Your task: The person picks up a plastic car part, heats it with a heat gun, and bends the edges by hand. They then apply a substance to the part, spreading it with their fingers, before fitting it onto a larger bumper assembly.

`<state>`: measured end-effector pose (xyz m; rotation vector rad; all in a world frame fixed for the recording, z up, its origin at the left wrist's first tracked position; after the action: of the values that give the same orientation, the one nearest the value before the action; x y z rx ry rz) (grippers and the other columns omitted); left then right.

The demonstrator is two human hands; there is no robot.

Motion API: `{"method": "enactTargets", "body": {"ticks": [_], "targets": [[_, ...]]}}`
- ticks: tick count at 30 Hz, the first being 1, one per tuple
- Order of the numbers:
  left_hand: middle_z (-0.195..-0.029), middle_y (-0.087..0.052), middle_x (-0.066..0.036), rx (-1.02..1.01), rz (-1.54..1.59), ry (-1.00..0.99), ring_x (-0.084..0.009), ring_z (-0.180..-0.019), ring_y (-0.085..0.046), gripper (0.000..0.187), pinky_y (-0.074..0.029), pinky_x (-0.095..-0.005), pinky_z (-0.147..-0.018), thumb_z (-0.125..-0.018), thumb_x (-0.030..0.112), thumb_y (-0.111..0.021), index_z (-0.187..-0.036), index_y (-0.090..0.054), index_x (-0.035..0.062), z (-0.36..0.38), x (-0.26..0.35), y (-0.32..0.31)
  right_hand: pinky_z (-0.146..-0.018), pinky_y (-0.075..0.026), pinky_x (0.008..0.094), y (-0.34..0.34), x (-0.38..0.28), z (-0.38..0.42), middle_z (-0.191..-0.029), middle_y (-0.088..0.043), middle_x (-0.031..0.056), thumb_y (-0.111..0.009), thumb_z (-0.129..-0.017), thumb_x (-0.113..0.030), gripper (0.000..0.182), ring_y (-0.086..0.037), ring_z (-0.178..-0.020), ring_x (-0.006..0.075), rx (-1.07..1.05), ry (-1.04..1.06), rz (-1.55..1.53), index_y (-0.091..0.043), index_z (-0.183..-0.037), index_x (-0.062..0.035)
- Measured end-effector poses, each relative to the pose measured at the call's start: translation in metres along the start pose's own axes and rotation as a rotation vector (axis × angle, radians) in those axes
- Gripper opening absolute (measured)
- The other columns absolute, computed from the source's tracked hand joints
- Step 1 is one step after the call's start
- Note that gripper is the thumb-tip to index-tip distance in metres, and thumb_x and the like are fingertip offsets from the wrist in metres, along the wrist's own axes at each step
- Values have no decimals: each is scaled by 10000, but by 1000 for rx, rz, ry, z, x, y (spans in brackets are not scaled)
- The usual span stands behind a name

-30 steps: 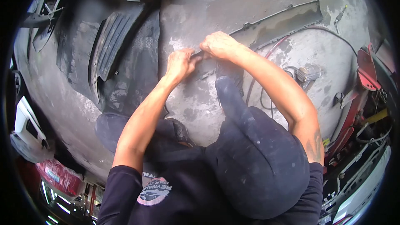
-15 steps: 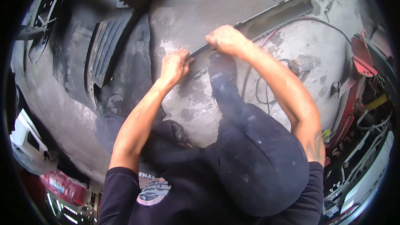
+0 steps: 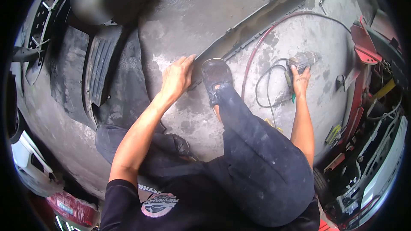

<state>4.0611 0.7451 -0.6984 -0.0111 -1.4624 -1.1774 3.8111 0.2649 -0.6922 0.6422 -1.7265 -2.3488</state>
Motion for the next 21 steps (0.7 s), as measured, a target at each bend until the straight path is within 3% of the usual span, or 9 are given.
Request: {"method": "enactTargets", "body": {"ticks": [2, 3, 7, 9, 12, 13, 14, 16, 21], "targets": [[-1014, -699, -185, -17, 5, 3, -422, -936, -703, 387, -571, -520, -789, -951, 55, -651, -1335, -685, 81, -8, 3, -2, -1223, -355, 436, -3, 18, 10, -1588, -426, 362, -813, -910, -387, 940, -417, -1491, 472, 59, 179, 57, -378, -1580, 108], [-1024, -702, -188, -24, 9, 7, -422, -945, -704, 388, -568, -523, -793, -955, 59, -645, -1341, -683, 74, -12, 4, -2, -1184, -405, 436, -12, 53, -2, -1509, -523, 358, -803, -916, -346, 884, -516, -1412, 464, 79, 295, 48, -404, -1564, 104], [-1045, -710, -188, -34, 22, 4, -427, -959, -702, 386, -565, -519, -802, -968, 67, -638, -1352, -677, 62, -15, -1, -4, -1151, -438, 465, -18, 92, -32, -1400, -627, 339, -780, -927, -316, 776, -583, -1348, 453, -175, 69, -41, -479, -1526, 75], [-1064, -716, -188, -12, 104, -26, -433, -978, -698, 390, -562, -511, -821, -981, 76, -636, -1369, -670, 65, -13, 0, -3, -969, -560, 439, -14, 105, -47, -1143, -755, 245, -735, -960, -278, 631, -732, -1063, 370, -35, 232, 70, -559, -1477, 38], [-1032, -710, -188, -51, 101, -18, -425, -961, -694, 345, -560, -521, -836, -976, 86, -632, -1317, -683, 72, -12, 2, 4, -735, -582, 363, 42, 0, 17, -933, -751, 138, -665, -1009, -239, 480, -727, -791, 233, 21, -58, -222, -619, -1404, 30], [-1032, -710, -188, -56, 94, -31, -425, -961, -694, 345, -560, -521, -836, -976, 86, -632, -1317, -683, 72, -9, 0, 5, -589, -533, 290, 43, 24, 7, -790, -684, 55, -615, -1031, -177, 394, -638, -627, 138, -31, -17, -433, -620, -1374, 16], [-1063, -716, -194, -24, 112, -50, -425, -986, -696, 351, -561, -510, -858, -984, 93, -634, -1332, -680, 74, -6, -3, 5, -615, -538, 292, 61, -2, 30, -840, -697, 79, -593, -1028, -163, 387, -651, -663, 162, -83, -152, -611, -597, -1378, 2], [-1094, -723, -200, -12, 133, -86, -425, -1011, -699, 357, -562, -500, -881, -993, 100, -635, -1346, -677, 75, 2, -4, 5, -651, -544, 291, 88, -44, 67, -914, -707, 107, -576, -1019, -168, 422, -659, -707, 169, -176, -43, -920, -565, -1400, 14], [-1194, -727, -223, -74, 168, -6, -428, -1109, -696, 384, -555, -477, -951, -1027, 144, -621, -1402, -658, 69, 6, -15, 0, -695, -550, 290, 123, -129, 149, -989, -708, 146, -579, -1024, -226, 459, -670, -770, 174, -260, 78, -934, -553, -1381, 62]]}}
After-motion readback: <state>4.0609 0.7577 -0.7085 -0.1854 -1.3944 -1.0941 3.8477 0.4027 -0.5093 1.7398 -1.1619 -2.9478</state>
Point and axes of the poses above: each hand's wrist, its own z-axis away from the middle knuckle, its own y-axis out of the back of the hand, x = y × z, the point moved 4 cm from there along -z, towards the middle knuckle
